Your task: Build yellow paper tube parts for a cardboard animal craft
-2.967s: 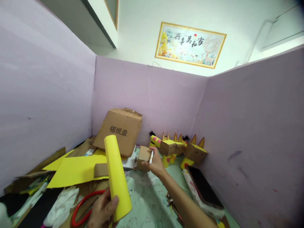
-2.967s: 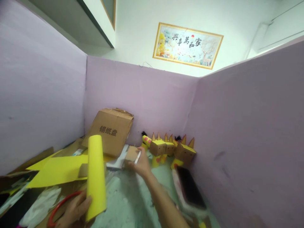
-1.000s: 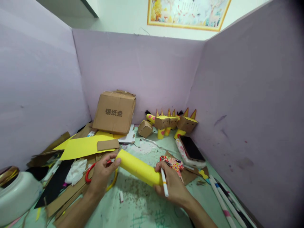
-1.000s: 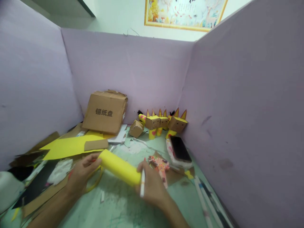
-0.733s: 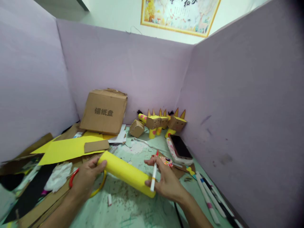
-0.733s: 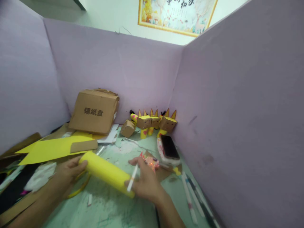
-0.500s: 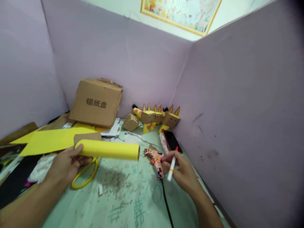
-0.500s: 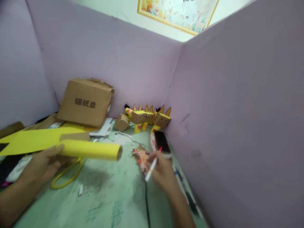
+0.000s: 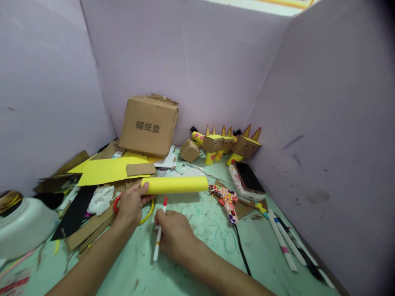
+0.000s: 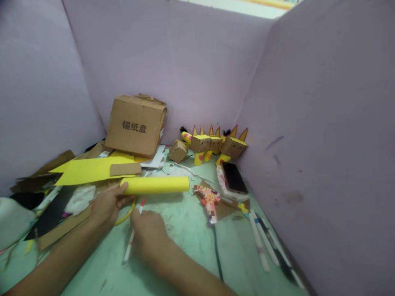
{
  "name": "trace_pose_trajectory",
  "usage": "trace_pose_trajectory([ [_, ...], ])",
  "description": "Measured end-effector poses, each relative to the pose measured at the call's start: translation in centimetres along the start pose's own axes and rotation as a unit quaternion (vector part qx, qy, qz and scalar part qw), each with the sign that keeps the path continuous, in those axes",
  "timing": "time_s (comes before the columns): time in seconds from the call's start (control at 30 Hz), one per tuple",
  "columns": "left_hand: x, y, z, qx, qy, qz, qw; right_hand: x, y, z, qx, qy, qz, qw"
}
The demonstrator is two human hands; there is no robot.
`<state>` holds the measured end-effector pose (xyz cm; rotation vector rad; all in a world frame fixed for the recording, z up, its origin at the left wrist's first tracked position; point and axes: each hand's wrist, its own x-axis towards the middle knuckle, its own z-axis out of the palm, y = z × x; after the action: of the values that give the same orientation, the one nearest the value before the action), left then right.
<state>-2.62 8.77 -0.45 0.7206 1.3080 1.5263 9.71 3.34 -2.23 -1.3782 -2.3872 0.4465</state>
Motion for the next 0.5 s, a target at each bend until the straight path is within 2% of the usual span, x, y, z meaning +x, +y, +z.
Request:
trace_pose_trajectory([
  [0.1, 0.4, -0.5, -0.3, 0.117, 0.012, 0.016, 0.993, -1.5, 1.1, -1.1, 0.027, 0.008, -0.01, 1.0],
  [0.2, 0.5, -0.3, -0.7, 0.225, 0.051, 0.057, 0.971, -3.1, 2.6, -2.7, 0.127, 0.046, 0.03, 0.99],
  [0.3, -0.3, 0.5, -0.6, 0.333, 0.094, 0.145, 0.927, -3.9, 4.2, -3.8, 0.31, 0.104, 0.093, 0.941],
  [0.37, -1.4, 0.9, -0.3, 0.382, 0.1, 0.228, 0.89, -4.0, 5.0, -4.0, 0.433, 0.136, 0.112, 0.884],
  [0.4, -2.0, 1.0, -0.1, 0.383, 0.076, 0.255, 0.885, -4.0, 5.3, -4.0, 0.49, 0.151, 0.118, 0.85],
  [0.43, -2.8, 0.9, 0.2, 0.366, 0.028, 0.258, 0.894, -4.0, 5.4, -4.0, 0.541, 0.165, 0.119, 0.816],
  [0.5, -4.4, 0.6, 0.8, 0.298, -0.111, 0.184, 0.93, -3.9, 5.5, -3.9, 0.626, 0.185, 0.118, 0.749],
])
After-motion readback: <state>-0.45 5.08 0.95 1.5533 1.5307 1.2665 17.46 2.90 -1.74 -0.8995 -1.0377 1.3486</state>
